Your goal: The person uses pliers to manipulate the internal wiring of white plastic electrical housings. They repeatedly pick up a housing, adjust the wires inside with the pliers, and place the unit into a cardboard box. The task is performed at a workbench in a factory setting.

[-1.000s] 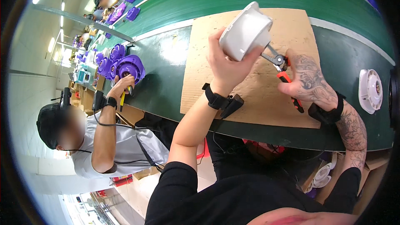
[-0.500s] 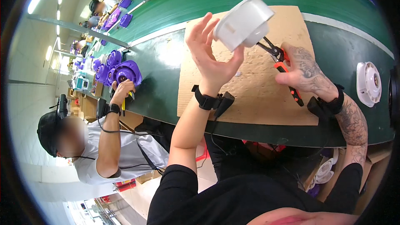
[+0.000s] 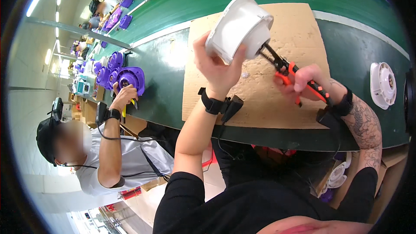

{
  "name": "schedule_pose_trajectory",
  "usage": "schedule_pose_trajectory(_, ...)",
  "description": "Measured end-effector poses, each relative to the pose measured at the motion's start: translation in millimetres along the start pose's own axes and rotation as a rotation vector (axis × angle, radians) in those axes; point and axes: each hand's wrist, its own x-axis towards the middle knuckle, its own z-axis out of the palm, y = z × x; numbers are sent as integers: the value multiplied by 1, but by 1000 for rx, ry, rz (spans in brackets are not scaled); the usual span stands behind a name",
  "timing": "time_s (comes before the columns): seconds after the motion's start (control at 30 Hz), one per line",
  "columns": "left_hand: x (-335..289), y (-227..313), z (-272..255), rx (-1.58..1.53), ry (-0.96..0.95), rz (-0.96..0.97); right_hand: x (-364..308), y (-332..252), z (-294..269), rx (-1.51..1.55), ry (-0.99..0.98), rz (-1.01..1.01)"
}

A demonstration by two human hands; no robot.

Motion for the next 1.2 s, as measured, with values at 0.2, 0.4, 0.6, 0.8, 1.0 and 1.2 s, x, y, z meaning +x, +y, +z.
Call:
schedule_pose_trajectory(0.2,17,16,13,-23,-41,15,1,-9,13,-1180,603,-220)
schedule_pose_trajectory(0.4,12,15,5,174,-191,28,10,7,-7,-799,386,-173)
schedule_pose_trajectory(0.6,12,16,4,-111,10,-102,-15,-23,-1,-234,65,-46)
schedule_pose_trajectory(0.8,17,12,9,-448,28,-682,-35,-31,-14,-476,59,-71)
schedule_pose_trajectory(1.0,19,1,9,-1045,2,-1002,-40,-31,-13,-377,144,-236)
schedule_pose_trajectory(1.2,9,1,15,-1765,-75,-1049,-40,-30,-8,-257,229,-428)
